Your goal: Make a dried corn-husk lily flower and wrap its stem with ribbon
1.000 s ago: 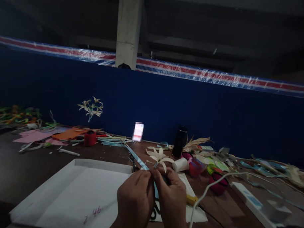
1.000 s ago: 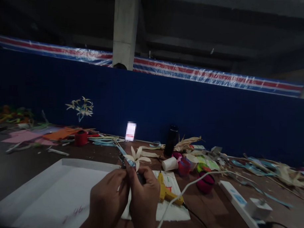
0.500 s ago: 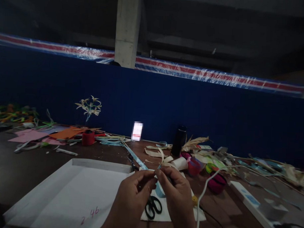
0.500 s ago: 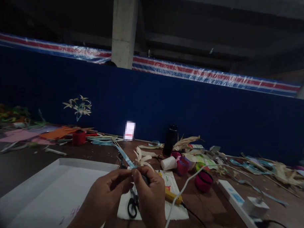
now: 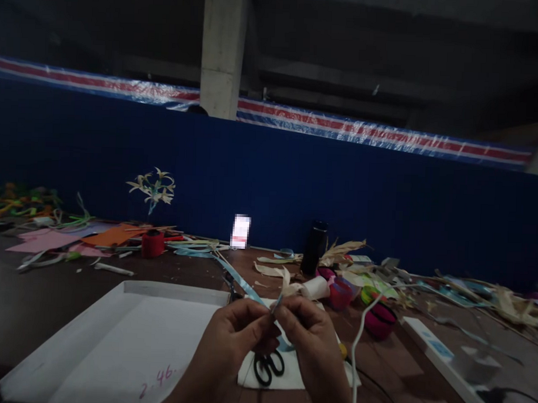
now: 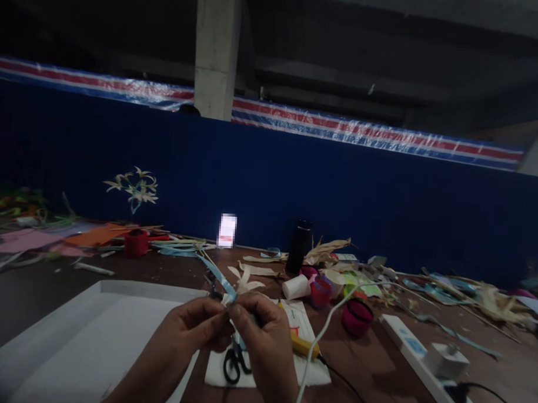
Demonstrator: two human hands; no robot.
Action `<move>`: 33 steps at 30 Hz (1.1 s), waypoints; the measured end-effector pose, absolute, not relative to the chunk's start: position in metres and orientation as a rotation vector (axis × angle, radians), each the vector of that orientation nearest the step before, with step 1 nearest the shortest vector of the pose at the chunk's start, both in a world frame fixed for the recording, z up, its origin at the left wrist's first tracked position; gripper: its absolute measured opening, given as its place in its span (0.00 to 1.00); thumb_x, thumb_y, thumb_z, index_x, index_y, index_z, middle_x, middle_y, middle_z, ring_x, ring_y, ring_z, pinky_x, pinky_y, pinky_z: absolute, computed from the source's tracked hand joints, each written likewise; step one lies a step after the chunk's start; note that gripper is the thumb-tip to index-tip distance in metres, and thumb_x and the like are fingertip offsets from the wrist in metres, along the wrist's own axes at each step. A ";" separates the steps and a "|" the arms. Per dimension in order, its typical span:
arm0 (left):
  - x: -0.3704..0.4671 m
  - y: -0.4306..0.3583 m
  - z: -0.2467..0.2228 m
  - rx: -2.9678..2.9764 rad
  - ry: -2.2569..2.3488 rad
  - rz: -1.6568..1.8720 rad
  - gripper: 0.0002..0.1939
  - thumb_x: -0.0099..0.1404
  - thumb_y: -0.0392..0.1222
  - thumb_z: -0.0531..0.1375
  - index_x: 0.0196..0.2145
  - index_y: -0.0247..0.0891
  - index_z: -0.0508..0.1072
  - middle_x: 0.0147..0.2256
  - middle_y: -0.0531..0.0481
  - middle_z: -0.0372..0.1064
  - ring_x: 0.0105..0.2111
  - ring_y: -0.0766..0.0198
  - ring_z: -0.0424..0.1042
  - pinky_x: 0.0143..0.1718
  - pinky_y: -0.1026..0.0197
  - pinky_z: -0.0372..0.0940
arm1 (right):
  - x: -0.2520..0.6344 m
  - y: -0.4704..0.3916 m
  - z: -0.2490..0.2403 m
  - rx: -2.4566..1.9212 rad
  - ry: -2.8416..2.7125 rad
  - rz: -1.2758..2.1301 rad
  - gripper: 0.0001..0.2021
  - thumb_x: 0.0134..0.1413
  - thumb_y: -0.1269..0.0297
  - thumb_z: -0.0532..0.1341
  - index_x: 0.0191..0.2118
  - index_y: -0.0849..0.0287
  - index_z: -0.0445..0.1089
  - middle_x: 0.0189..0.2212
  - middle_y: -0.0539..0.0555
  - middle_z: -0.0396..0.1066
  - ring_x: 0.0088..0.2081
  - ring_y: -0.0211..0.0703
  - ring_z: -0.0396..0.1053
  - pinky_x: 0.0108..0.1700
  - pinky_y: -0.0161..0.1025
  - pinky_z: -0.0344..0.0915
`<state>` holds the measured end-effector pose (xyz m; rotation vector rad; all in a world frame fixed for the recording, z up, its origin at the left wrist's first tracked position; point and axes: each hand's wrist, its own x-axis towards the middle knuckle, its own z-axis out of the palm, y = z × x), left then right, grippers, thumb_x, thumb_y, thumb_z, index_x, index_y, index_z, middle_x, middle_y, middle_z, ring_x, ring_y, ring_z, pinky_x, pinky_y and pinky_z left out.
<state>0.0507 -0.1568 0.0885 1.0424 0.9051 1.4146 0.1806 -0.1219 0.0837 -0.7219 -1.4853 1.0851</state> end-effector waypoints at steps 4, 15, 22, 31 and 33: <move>0.055 -0.159 0.088 1.059 0.957 1.523 0.11 0.50 0.46 0.65 0.24 0.34 0.73 0.20 0.53 0.69 0.22 0.68 0.68 0.25 0.66 0.64 | 0.176 -0.126 0.086 -0.728 -1.434 1.088 0.09 0.46 0.59 0.63 0.25 0.61 0.72 0.21 0.49 0.66 0.25 0.37 0.62 0.28 0.33 0.59; 0.050 -0.156 0.078 1.083 0.917 1.482 0.11 0.54 0.46 0.63 0.26 0.34 0.73 0.22 0.52 0.68 0.23 0.70 0.66 0.26 0.68 0.63 | 0.179 -0.126 0.080 -0.775 -1.472 1.136 0.08 0.47 0.60 0.63 0.32 0.59 0.74 0.26 0.51 0.72 0.30 0.40 0.66 0.33 0.35 0.62; 0.047 -0.155 0.073 1.019 0.943 1.467 0.10 0.54 0.45 0.63 0.28 0.34 0.73 0.25 0.51 0.70 0.23 0.69 0.68 0.26 0.67 0.64 | 0.177 -0.124 0.083 -0.705 -1.493 1.002 0.04 0.47 0.65 0.64 0.27 0.58 0.74 0.28 0.51 0.70 0.35 0.41 0.67 0.39 0.36 0.62; 0.048 -0.156 0.074 1.116 1.123 1.539 0.11 0.55 0.47 0.62 0.30 0.35 0.72 0.23 0.53 0.70 0.23 0.68 0.69 0.27 0.66 0.65 | 0.175 -0.128 0.086 -0.782 -1.556 0.793 0.03 0.48 0.68 0.63 0.27 0.57 0.73 0.28 0.49 0.64 0.34 0.40 0.65 0.38 0.35 0.61; 0.051 -0.158 0.075 1.142 1.177 1.569 0.11 0.55 0.47 0.61 0.29 0.36 0.72 0.23 0.54 0.70 0.24 0.67 0.69 0.28 0.67 0.66 | 0.175 -0.130 0.087 -0.834 -1.567 0.758 0.03 0.48 0.68 0.62 0.27 0.57 0.73 0.27 0.49 0.64 0.33 0.39 0.65 0.37 0.34 0.60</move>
